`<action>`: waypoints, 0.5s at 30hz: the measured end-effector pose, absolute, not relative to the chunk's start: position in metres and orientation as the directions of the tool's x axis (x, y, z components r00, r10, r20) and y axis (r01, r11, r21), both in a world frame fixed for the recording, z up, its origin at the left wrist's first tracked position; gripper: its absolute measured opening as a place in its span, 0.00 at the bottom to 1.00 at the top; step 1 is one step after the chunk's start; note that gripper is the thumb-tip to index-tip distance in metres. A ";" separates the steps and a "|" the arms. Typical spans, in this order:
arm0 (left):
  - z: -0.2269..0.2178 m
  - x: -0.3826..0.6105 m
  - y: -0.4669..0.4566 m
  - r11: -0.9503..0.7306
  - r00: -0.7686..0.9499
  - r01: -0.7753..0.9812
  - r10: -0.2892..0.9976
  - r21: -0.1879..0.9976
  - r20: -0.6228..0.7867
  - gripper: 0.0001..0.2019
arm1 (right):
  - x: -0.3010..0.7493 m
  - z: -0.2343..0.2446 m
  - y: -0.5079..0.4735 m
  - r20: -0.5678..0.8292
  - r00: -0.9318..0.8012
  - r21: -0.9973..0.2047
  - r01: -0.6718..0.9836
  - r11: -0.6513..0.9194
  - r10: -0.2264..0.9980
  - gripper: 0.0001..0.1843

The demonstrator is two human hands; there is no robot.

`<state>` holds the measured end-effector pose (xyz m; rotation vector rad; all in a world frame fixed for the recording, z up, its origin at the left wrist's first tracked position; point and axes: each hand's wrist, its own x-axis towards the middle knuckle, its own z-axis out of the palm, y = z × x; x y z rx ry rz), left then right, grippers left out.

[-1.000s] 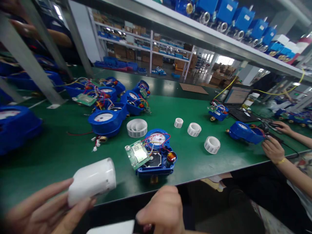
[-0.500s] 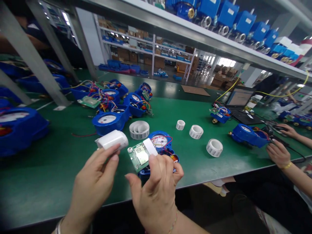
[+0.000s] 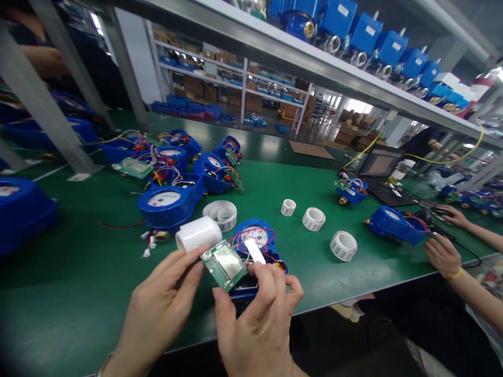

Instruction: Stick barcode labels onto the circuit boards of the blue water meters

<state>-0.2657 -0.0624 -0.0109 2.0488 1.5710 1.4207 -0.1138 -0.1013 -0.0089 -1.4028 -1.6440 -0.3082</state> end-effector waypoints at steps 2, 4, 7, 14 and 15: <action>-0.006 -0.265 -0.062 -0.436 -0.027 0.643 0.808 0.629 0.588 0.14 | -0.110 -0.007 -0.100 0.700 0.174 -0.511 0.800 0.316 0.692 0.34; 0.002 -0.263 -0.058 -0.473 -0.006 0.655 0.776 0.589 0.631 0.15 | -0.102 -0.001 -0.097 0.590 0.251 -0.690 0.650 0.318 0.767 0.34; 0.016 -0.258 -0.042 -0.555 0.065 0.677 0.699 0.483 0.712 0.16 | -0.085 0.009 -0.086 0.417 0.242 -0.885 0.327 0.331 0.876 0.28; 0.031 -0.247 0.012 -0.783 0.376 0.554 0.537 0.281 0.755 0.27 | -0.057 0.015 -0.059 0.339 0.205 -0.940 0.036 0.340 0.918 0.15; 0.031 -0.245 0.017 -0.806 0.415 0.517 0.530 0.287 0.740 0.31 | -0.055 0.014 -0.057 0.341 0.203 -0.939 0.042 0.340 0.918 0.15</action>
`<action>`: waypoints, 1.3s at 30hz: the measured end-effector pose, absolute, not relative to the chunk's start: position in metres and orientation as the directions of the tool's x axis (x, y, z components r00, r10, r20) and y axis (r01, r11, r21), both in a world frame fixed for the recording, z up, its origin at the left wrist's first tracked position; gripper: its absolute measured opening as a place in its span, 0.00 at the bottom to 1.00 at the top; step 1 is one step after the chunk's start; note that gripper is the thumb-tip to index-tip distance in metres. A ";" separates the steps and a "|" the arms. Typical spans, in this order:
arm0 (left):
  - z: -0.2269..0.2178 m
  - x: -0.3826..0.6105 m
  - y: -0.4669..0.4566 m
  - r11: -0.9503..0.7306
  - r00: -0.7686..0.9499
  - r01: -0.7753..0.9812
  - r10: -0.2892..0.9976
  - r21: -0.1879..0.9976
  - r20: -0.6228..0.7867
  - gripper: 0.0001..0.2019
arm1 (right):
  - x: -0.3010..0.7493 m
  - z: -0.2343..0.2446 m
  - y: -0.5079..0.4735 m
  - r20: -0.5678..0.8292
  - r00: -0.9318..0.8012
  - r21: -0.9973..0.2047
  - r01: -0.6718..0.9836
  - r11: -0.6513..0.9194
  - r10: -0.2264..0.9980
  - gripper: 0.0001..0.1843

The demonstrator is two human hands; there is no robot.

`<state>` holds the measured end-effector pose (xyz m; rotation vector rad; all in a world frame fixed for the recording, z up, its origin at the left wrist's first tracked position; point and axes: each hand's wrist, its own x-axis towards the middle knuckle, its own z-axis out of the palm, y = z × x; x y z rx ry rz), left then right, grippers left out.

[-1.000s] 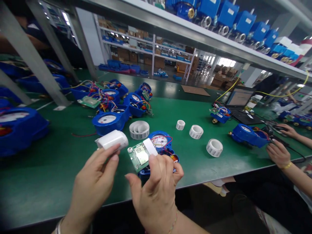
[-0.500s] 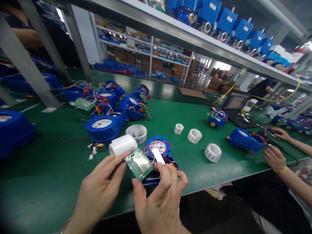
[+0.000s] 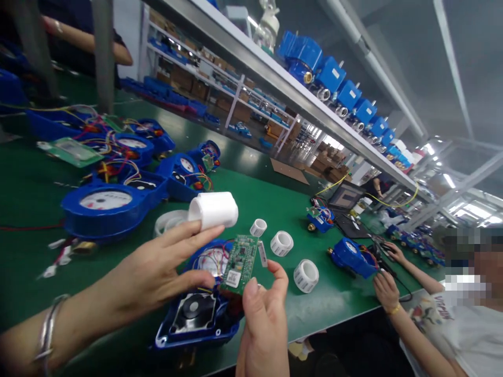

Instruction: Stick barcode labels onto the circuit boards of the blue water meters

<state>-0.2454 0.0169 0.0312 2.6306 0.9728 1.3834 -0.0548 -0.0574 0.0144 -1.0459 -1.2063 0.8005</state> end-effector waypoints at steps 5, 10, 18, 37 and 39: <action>0.034 -0.236 0.022 -0.833 0.507 0.381 0.552 0.402 0.662 0.49 | -0.049 0.010 -0.055 0.371 0.128 -0.926 -0.019 0.377 0.920 0.18; 0.045 -0.226 0.021 -0.775 0.546 0.338 0.623 0.534 0.560 0.53 | -0.053 0.017 -0.060 0.308 0.138 -0.931 -0.161 0.328 0.941 0.22; 0.056 -0.220 0.023 -0.786 0.579 0.290 0.598 0.545 0.554 0.44 | -0.066 0.034 -0.064 0.127 0.160 -0.905 -0.385 0.180 0.979 0.26; 0.055 -0.196 -0.003 -0.768 0.523 0.640 0.460 0.025 0.718 0.29 | -0.017 0.094 -0.078 -0.424 0.060 -0.906 -0.039 -0.422 0.904 0.14; 0.056 -0.195 -0.005 -0.760 0.523 0.650 0.454 0.007 0.721 0.27 | -0.018 0.092 -0.075 -0.433 0.088 -0.902 -0.049 -0.430 0.897 0.14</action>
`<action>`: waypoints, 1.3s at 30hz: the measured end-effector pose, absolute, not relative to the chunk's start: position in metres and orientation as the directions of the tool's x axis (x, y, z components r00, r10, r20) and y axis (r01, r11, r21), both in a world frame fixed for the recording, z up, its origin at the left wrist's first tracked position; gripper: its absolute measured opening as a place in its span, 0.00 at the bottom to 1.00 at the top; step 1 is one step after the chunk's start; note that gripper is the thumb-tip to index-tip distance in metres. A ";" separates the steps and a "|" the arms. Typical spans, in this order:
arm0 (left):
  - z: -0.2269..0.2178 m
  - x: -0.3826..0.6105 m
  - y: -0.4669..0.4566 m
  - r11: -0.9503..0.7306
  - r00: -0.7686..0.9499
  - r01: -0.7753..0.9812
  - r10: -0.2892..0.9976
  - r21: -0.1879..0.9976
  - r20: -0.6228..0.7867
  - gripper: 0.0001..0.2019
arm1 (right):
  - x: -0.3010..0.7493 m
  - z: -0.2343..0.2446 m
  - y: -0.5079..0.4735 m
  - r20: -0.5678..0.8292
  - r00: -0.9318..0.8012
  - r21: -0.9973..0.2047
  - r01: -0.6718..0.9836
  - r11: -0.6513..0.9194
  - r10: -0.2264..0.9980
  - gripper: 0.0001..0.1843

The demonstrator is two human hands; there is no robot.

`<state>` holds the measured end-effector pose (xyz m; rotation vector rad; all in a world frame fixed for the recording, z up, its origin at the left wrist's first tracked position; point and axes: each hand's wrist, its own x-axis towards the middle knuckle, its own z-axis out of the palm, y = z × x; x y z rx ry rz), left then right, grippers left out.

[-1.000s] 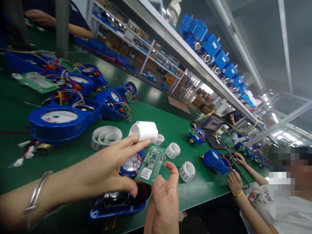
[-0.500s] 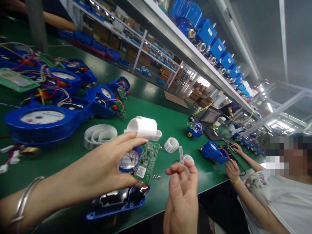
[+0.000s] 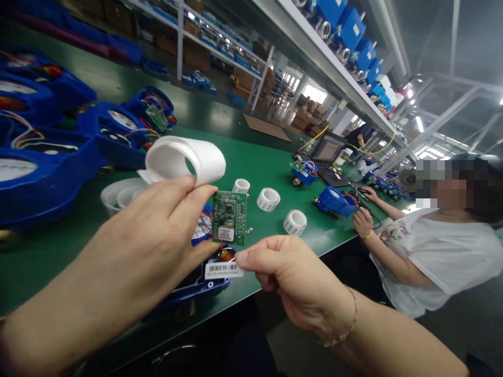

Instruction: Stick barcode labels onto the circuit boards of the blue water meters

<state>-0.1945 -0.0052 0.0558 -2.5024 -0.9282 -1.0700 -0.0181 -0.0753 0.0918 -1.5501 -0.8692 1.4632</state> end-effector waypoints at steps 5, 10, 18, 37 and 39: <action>0.056 -0.193 -0.007 -0.761 0.535 0.648 0.433 -0.024 0.726 0.26 | -0.019 0.091 -0.077 -0.455 0.087 -0.890 -0.085 -0.448 0.886 0.12; 0.054 -0.191 -0.007 -0.766 0.546 0.643 0.428 -0.032 0.721 0.30 | -0.019 0.090 -0.078 -0.454 0.067 -0.890 -0.080 -0.449 0.889 0.12; 0.048 -0.200 -0.003 -0.781 0.465 0.604 0.508 0.160 0.725 0.30 | -0.019 0.078 -0.105 -0.238 -0.001 -0.971 0.005 -0.238 0.971 0.12; 0.032 -0.211 -0.010 -0.701 0.314 0.613 0.639 0.363 0.703 0.34 | -0.050 -0.002 -0.125 0.313 0.159 -0.773 0.616 0.154 0.936 0.07; 0.032 -0.211 -0.010 -0.699 0.318 0.613 0.645 0.368 0.695 0.34 | -0.050 -0.002 -0.124 0.314 0.161 -0.772 0.617 0.153 0.936 0.07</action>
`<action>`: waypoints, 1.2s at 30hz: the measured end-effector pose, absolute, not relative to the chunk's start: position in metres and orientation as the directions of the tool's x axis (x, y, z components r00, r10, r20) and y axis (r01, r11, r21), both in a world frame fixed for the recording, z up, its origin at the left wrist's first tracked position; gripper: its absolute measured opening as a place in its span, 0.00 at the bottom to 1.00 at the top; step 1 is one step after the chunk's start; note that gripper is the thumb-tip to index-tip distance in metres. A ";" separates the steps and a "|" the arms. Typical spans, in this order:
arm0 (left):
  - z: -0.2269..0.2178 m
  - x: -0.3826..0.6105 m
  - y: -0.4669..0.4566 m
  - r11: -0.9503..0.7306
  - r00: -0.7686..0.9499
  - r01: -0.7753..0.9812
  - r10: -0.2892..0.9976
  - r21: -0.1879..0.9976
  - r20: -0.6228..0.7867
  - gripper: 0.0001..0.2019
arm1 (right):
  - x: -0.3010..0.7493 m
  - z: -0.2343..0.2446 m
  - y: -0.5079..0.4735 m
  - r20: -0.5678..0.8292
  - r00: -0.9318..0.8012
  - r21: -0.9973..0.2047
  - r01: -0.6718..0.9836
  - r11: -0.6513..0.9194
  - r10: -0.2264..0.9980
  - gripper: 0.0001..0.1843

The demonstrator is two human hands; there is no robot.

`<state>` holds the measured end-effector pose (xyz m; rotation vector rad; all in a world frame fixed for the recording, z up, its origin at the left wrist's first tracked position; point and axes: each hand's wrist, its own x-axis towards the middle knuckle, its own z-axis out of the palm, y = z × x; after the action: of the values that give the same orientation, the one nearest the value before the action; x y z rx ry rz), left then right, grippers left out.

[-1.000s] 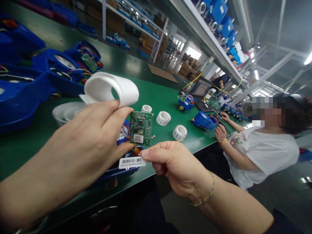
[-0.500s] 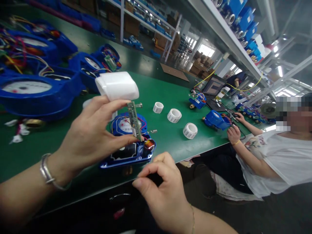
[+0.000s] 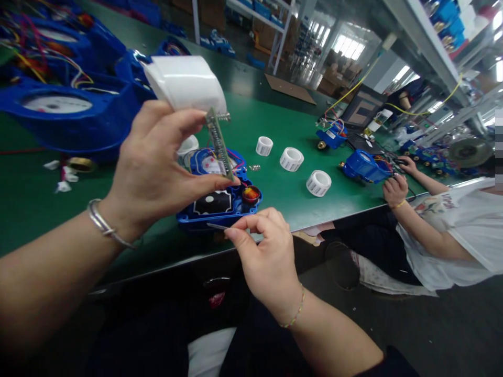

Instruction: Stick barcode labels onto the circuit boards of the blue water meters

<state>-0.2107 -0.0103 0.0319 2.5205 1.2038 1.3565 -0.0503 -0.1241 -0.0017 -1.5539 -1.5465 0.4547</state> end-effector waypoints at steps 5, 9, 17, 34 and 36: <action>0.031 -0.211 -0.009 -0.727 0.318 0.589 0.610 0.353 0.725 0.36 | -0.052 -0.001 -0.122 0.308 0.180 -0.766 0.630 0.131 0.934 0.07; 0.032 -0.211 -0.009 -0.734 0.324 0.582 0.604 0.350 0.728 0.35 | -0.052 -0.002 -0.121 0.318 0.193 -0.758 0.639 0.127 0.928 0.08; 0.030 -0.213 -0.006 -0.745 0.340 0.590 0.577 0.310 0.742 0.34 | -0.064 -0.025 -0.120 0.452 0.287 -0.770 0.603 0.206 0.845 0.07; 0.036 -0.222 0.005 -0.838 0.561 0.520 0.480 0.165 0.675 0.29 | -0.044 -0.062 -0.103 0.298 0.346 -0.953 0.159 0.258 0.890 0.23; 0.044 -0.223 0.007 -0.862 0.650 0.496 0.445 0.099 0.616 0.29 | -0.041 -0.060 -0.102 0.273 0.356 -0.962 0.125 0.244 0.894 0.25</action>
<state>-0.2232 0.0067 0.0440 2.9243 0.8355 1.0573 -0.0410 -0.1022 -0.0598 -1.2215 -1.0951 0.7022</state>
